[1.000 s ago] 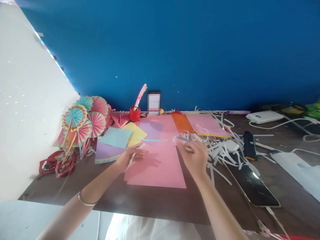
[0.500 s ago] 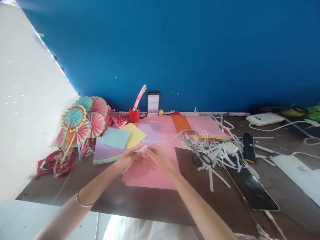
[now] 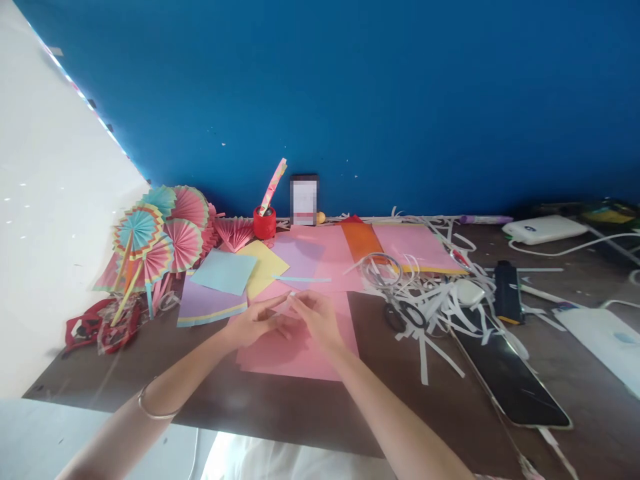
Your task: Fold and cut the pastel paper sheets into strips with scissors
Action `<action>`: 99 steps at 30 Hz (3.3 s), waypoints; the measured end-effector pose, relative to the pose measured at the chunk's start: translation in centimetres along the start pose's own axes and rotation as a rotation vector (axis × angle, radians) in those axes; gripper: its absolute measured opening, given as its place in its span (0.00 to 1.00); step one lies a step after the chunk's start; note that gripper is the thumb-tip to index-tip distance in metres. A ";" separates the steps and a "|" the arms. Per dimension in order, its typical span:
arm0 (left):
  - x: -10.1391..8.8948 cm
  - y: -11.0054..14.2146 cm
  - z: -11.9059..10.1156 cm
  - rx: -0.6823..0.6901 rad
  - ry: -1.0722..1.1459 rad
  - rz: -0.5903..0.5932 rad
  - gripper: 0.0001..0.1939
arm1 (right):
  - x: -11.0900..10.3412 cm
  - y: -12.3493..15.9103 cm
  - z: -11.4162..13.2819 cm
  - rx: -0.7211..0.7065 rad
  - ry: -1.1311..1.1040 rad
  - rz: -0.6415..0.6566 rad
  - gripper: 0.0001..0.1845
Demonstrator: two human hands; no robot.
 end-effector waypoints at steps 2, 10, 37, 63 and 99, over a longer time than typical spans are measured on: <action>-0.2 -0.1 0.2 -0.030 0.063 -0.046 0.37 | -0.1 0.0 -0.1 -0.032 -0.025 -0.011 0.15; -1.7 -0.2 -0.3 -0.024 -0.024 -0.117 0.19 | -2.5 -1.3 -0.7 -0.150 -0.179 -0.285 0.14; -1.5 -0.1 0.1 -0.107 0.000 -0.092 0.19 | -1.7 -1.1 -0.1 -0.033 -0.149 -0.070 0.21; -0.7 0.5 -0.6 0.185 -0.336 -0.265 0.15 | -0.1 2.2 1.2 -0.828 0.669 -0.004 0.05; -0.3 1.1 -1.1 0.335 -0.770 -0.381 0.13 | 0.7 2.4 1.0 -0.952 0.815 0.079 0.08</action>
Point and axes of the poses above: each hand's wrist, its own y-axis away from the middle knuckle, its own x-axis out of the palm, z = x × y, the point moved 2 cm from there along -y, towards the middle knuckle, and after that the axes turned 5 degrees about -y, right-handed, at the moved point
